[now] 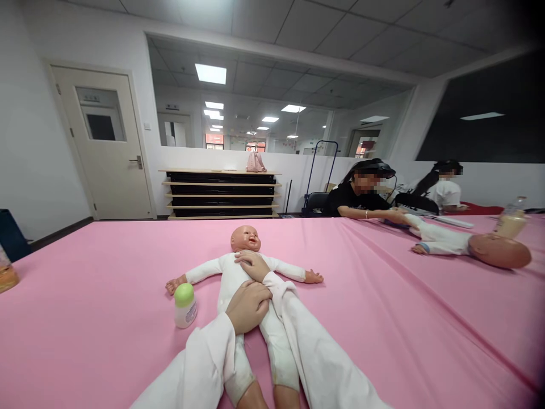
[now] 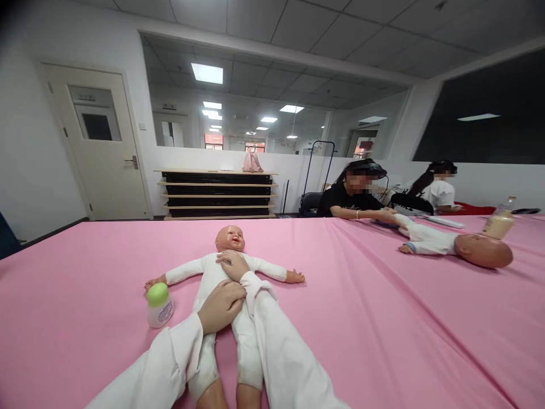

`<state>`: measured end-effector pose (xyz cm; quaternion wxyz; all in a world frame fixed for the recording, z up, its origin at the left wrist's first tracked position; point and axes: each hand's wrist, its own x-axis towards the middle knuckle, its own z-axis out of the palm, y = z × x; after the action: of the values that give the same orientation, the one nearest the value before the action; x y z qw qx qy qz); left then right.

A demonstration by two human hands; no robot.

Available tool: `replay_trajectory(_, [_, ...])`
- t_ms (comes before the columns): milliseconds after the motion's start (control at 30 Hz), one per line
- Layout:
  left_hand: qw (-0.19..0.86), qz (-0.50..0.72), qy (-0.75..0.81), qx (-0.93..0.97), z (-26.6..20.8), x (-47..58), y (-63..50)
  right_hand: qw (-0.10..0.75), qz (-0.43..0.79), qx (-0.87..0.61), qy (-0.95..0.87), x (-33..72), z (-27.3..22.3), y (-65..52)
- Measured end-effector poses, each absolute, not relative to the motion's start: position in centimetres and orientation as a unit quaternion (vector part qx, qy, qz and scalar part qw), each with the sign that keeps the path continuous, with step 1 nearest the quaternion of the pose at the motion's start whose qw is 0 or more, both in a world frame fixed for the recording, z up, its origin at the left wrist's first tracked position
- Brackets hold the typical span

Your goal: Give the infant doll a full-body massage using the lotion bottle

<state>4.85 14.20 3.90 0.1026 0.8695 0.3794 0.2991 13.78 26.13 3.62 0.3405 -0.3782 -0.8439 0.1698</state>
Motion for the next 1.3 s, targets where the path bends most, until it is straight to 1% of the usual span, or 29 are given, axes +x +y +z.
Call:
replay_trajectory(167, [0.133, 0.327, 0.392, 0.850, 4.0, 4.9, 14.1, 0.327, 0.185, -0.384, -0.843, 13.8, 3.4, 26.8])
replay_trajectory(267, [0.139, 0.342, 0.412, 0.833, 4.1, 4.8, 14.2, 0.285, 0.171, -0.378, -0.864, 13.8, 3.5, 26.8])
replay_trajectory(400, [0.134, 0.336, 0.387, 0.848, 4.0, 4.5, 14.3, 0.224, 0.160, -0.350, -0.895, 13.9, 3.8, 26.4])
replay_trajectory(567, [0.137, 0.316, 0.393, 0.852, 4.2, 4.4, 14.3, 0.200, 0.153, -0.374, -0.892, 13.8, 4.3, 25.7])
replay_trajectory(700, [0.144, 0.328, 0.421, 0.834, 4.3, 4.7, 14.1, 0.211, 0.152, -0.408, -0.875, 13.6, 4.5, 25.4])
replay_trajectory(767, [0.145, 0.343, 0.445, 0.814, 4.3, 4.8, 14.0, 0.231, 0.153, -0.423, -0.863, 13.5, 4.5, 25.4])
replay_trajectory(900, [0.128, 0.383, 0.506, 0.762, 4.0, 4.5, 14.4, 0.322, 0.176, -0.441, -0.819, 13.5, 4.1, 25.6])
replay_trajectory(1033, [0.067, 0.415, 0.589, 0.690, 3.6, 3.9, 15.0, 0.420, 0.181, -0.399, -0.795, 13.8, 3.5, 25.2])
replay_trajectory(1100, [0.034, 0.404, 0.601, 0.688, 3.5, 3.8, 15.1, 0.441, 0.182, -0.369, -0.798, 13.9, 3.3, 25.0])
replay_trajectory(1200, [0.018, 0.365, 0.542, 0.757, 3.5, 4.0, 14.9, 0.411, 0.189, -0.334, -0.827, 13.9, 3.3, 24.9])
replay_trajectory(1300, [0.040, 0.339, 0.461, 0.819, 3.6, 4.2, 14.4, 0.332, 0.176, -0.309, -0.874, 13.8, 3.6, 25.2])
